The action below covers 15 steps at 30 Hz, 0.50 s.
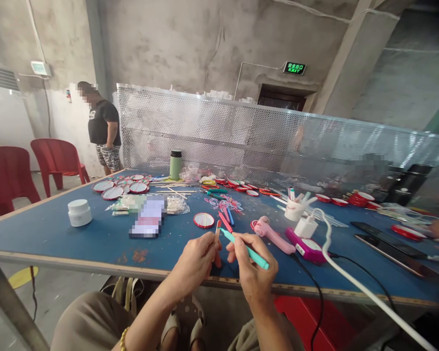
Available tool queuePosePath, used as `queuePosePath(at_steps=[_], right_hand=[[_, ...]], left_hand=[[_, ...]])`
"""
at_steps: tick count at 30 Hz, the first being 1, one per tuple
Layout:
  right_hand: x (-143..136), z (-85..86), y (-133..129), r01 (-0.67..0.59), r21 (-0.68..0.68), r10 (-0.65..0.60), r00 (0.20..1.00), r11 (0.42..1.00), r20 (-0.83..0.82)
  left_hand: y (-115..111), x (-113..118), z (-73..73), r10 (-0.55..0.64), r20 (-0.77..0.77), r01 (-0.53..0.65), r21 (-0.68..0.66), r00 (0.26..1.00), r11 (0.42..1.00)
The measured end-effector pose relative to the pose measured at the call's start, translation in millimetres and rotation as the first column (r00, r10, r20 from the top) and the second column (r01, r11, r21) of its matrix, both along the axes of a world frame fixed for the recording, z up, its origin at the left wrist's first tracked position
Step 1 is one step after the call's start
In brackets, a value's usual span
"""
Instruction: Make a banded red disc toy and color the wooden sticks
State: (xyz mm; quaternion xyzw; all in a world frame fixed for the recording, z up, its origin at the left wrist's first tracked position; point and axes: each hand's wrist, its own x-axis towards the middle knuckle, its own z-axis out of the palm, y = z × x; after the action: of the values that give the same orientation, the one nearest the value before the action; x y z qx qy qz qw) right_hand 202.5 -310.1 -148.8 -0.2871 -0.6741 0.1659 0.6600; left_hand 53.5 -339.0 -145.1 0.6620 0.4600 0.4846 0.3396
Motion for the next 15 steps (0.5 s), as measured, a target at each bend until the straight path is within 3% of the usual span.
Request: queuePosePath(at_steps=[15], right_hand=[[1.1,1.1,-1.5,0.003,0.013,-0.003,0.999,1.0,0.036]], left_hand=[[2.3,-0.6,-1.6,-0.009,-0.01,0.009,0.012,1.0,1.0]])
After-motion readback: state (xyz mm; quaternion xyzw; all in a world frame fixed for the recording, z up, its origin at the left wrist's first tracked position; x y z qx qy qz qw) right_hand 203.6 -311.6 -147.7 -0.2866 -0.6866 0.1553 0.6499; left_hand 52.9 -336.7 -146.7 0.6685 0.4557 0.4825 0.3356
